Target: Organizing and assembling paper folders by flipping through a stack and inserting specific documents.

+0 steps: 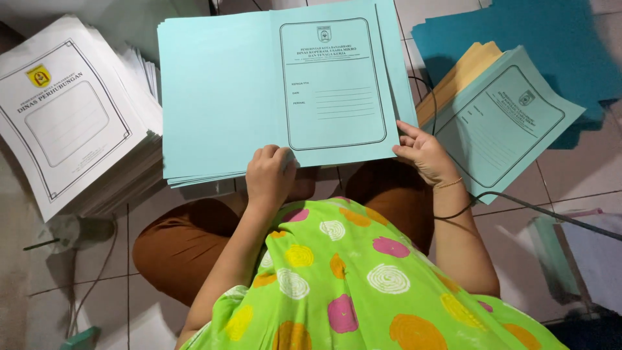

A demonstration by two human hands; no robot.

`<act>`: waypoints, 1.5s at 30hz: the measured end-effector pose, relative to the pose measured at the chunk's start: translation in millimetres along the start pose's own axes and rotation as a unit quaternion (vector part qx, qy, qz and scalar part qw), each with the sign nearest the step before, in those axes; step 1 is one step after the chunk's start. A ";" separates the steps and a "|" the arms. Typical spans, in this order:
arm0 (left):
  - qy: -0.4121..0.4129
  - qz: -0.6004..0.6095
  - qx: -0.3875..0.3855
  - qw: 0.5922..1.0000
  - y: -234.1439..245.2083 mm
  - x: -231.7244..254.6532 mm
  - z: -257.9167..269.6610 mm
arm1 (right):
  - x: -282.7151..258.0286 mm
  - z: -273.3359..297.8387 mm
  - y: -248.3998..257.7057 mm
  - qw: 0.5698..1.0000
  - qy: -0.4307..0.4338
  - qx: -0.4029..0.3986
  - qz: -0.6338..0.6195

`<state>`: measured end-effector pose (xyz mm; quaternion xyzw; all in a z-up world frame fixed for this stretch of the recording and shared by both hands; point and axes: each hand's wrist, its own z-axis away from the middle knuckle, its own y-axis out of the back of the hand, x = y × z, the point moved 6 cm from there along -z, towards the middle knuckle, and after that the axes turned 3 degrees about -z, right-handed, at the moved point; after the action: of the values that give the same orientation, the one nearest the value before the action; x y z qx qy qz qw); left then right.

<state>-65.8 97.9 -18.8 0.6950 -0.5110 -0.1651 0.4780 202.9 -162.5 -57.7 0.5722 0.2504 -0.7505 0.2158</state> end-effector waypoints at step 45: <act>0.141 0.230 -0.232 0.935 37.5 29.2 -20.2 | -17.2 20.2 -111.1 0.772 0.227 0.016 0.594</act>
<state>-59.7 81.8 29.9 0.4445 -0.5312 -0.0653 0.7183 124.3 -87.6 -22.3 0.7642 -0.1097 -0.3252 0.5461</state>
